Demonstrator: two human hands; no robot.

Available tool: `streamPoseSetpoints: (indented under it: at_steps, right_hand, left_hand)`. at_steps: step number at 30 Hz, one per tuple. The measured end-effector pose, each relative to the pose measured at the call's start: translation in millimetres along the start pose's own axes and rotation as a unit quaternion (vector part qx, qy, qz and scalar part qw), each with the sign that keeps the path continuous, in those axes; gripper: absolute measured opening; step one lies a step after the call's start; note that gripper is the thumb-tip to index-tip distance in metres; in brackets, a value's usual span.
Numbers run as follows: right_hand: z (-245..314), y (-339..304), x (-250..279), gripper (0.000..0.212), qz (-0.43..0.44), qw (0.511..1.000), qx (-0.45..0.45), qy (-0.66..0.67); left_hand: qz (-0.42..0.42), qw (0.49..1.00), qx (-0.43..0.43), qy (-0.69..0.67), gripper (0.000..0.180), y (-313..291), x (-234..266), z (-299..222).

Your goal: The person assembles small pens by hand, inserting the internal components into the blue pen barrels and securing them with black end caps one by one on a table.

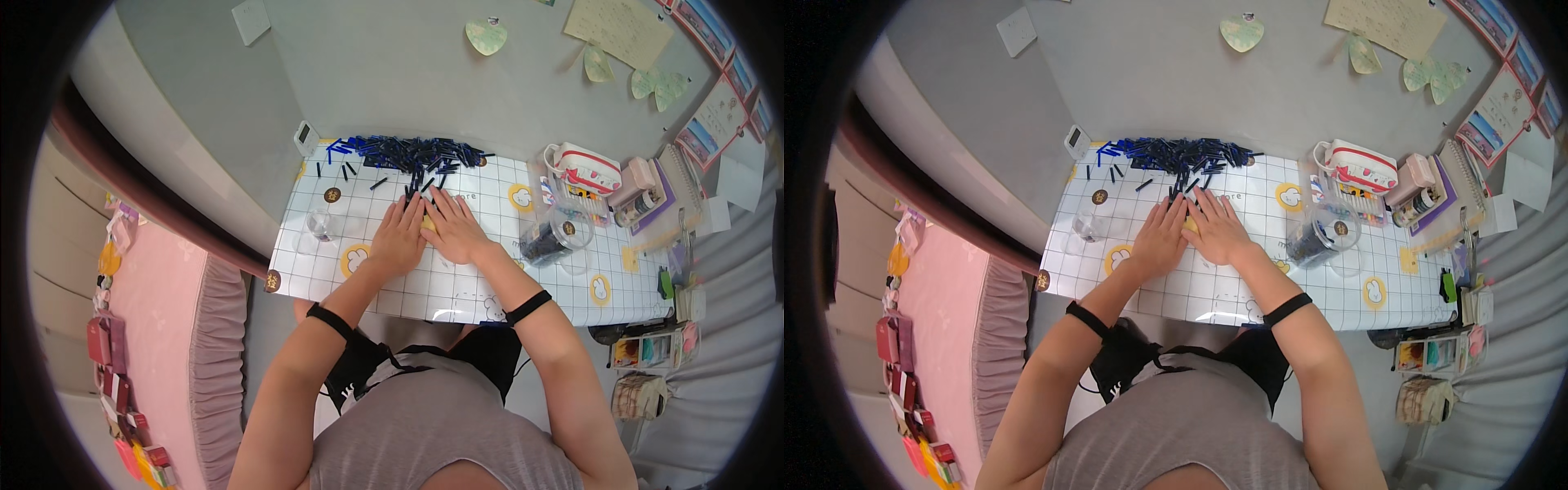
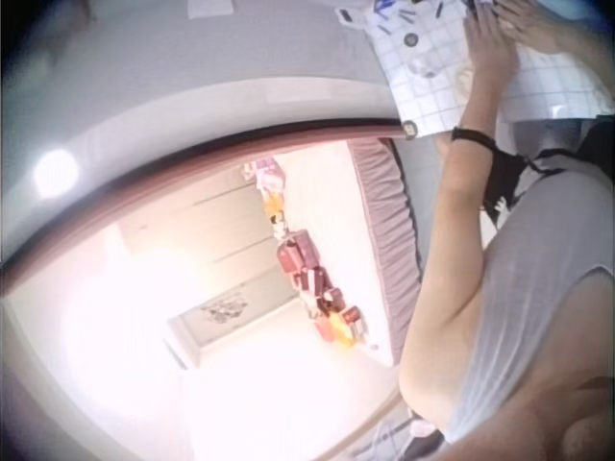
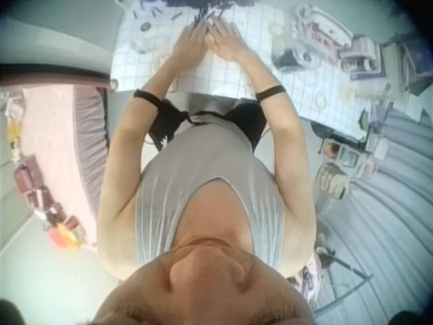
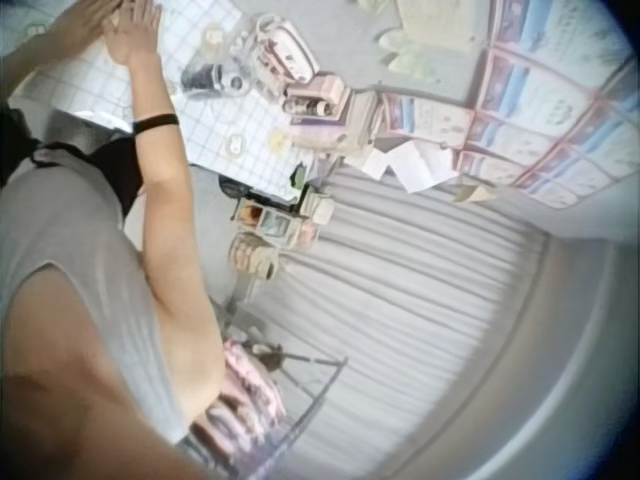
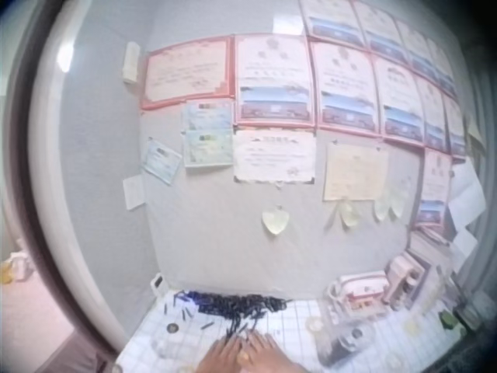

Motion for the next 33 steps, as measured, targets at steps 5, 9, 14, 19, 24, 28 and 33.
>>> streamPoseSetpoints:
  at_steps: [5,9,14,19,24,28,33]
  right_hand:
    - [10,-36,-3,0.084,-0.043,0.999,0.02,0.019]
    - [20,-62,-6,0.085,-0.065,0.997,0.014,0.033]
    - [43,-82,1,0.088,-0.105,0.993,0.0,0.047]
    - [55,-93,13,0.084,-0.171,0.984,-0.017,0.042]
    - [57,-96,23,0.072,-0.188,0.98,-0.032,0.047]
    - [60,-95,22,0.062,-0.178,0.984,-0.016,0.021]
    - [59,-95,22,0.059,-0.189,0.981,-0.015,0.04]
  left_hand:
    - [-0.016,0.998,-0.03,-0.047,0.07,-28,3,-29]
    - [-0.004,0.998,-0.038,-0.053,0.071,-44,10,-46]
    - [0.004,0.988,-0.036,-0.151,0.074,-62,33,-51]
    - [-0.013,0.982,-0.011,-0.189,0.066,-68,36,-44]
    - [-0.08,0.976,0.01,-0.202,0.058,-72,40,-34]
    - [-0.061,0.978,-0.034,-0.199,0.056,-73,44,-41]
    - [-0.038,0.979,-0.059,-0.19,0.056,-73,45,-43]
Point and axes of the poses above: each hand's wrist, its own y-axis towards the middle knuckle, its own x-axis out of the back of the hand, z = x × y, the point moved 8 cm from there along y, towards the middle knuckle, and after that the axes turned 12 degrees about x, right-handed, at the moved point
